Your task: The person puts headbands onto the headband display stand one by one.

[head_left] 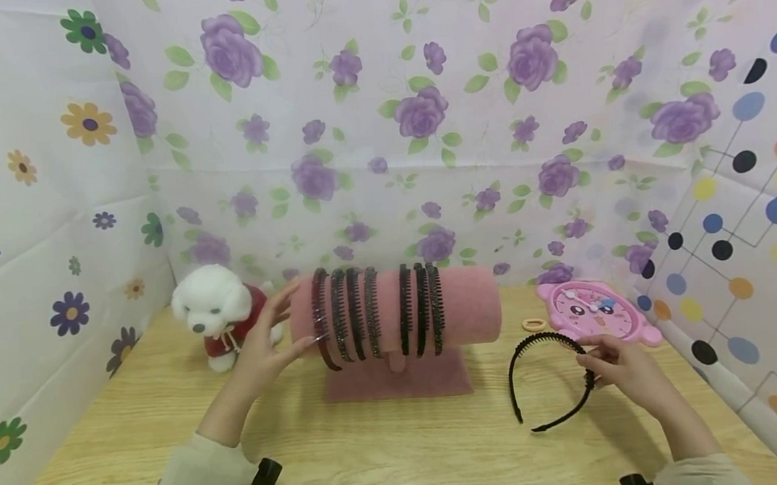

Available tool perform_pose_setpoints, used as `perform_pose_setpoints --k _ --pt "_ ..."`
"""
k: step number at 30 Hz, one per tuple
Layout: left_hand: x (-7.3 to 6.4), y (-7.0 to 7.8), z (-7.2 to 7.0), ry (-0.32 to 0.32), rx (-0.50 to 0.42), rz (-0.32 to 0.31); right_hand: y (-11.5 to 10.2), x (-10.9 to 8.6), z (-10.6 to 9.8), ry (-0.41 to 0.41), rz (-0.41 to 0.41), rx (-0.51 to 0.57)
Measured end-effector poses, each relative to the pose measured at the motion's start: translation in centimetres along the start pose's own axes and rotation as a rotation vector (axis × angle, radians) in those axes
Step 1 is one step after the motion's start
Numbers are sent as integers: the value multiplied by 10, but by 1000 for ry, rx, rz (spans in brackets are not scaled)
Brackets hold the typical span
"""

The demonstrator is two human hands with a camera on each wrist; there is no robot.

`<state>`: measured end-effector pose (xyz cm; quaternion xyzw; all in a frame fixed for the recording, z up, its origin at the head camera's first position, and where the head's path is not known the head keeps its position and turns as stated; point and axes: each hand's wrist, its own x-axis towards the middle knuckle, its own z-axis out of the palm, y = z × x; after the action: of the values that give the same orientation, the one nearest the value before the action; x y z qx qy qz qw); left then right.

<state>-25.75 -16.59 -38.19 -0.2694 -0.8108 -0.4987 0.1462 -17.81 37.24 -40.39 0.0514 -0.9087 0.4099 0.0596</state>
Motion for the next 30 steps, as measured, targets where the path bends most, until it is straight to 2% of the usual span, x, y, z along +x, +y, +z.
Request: perform_pose_setpoints --k 6,19,27,30 --pt "0 -3 1 -4 -6 -6 -10 -3 -2 90 -24 -47" --pt "0 1 -1 16 1 22 -45 3 0 171 -42 -181" --pt "-1 1 0 24 0 28 -72 10 -5 227 -124 -275" --pt "0 -1 0 24 5 40 -79 13 -6 242 -197 -266"
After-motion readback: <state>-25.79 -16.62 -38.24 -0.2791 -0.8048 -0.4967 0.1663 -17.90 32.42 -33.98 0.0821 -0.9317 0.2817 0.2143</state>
